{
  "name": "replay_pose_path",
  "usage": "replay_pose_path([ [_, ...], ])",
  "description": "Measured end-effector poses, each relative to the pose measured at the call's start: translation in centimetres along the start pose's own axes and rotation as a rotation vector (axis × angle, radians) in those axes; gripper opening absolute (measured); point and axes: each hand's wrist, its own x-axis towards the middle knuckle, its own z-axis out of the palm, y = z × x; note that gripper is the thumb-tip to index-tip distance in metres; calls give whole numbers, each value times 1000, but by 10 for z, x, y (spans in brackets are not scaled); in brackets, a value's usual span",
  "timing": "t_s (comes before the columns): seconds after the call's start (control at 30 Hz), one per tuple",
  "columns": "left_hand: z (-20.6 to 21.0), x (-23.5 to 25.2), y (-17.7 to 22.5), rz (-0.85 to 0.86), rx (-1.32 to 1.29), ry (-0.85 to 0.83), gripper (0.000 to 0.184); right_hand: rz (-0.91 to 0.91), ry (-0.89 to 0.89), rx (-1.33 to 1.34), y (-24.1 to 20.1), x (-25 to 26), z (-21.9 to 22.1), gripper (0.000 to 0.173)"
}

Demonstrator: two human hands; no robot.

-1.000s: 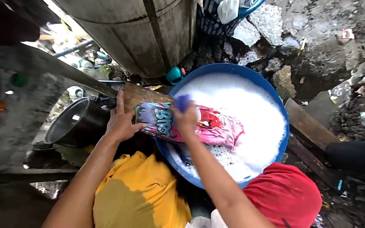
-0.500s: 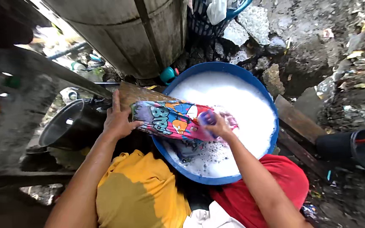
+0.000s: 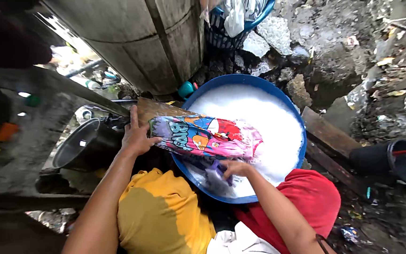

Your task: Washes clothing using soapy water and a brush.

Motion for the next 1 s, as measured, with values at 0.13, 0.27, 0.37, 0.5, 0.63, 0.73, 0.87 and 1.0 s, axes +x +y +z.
replay_pose_path([
  [0.13, 1, 0, 0, -1, 2, -5, 68, -284, 417, 220, -74, 44, 3, 57],
  [0.27, -3, -1, -3, -4, -38, -10, 66, -278, 774, -197, -168, 115, 80, 74],
  [0.37, -1, -2, -6, 13, -33, -13, 61, -295, 840, -461, -145, 121, 70, 72],
  [0.5, 1, 1, -5, 19, -2, -6, 61, 68, 1234, -226, -32, 54, -40, 75],
  [0.63, 2, 0, -1, 29, 10, -4, 65, 185, 1397, -73, -12, 54, -62, 80],
  [0.73, 0, -1, 0, 10, 22, -18, 64, -125, 1155, -223, -106, 118, 34, 71],
  [0.87, -3, -2, 1, -6, 31, -48, 64, -228, 781, -441, -153, 126, 74, 70],
  [1.0, -2, 0, -1, 12, 40, -36, 70, 15, 1200, -207, -52, 67, -38, 70],
])
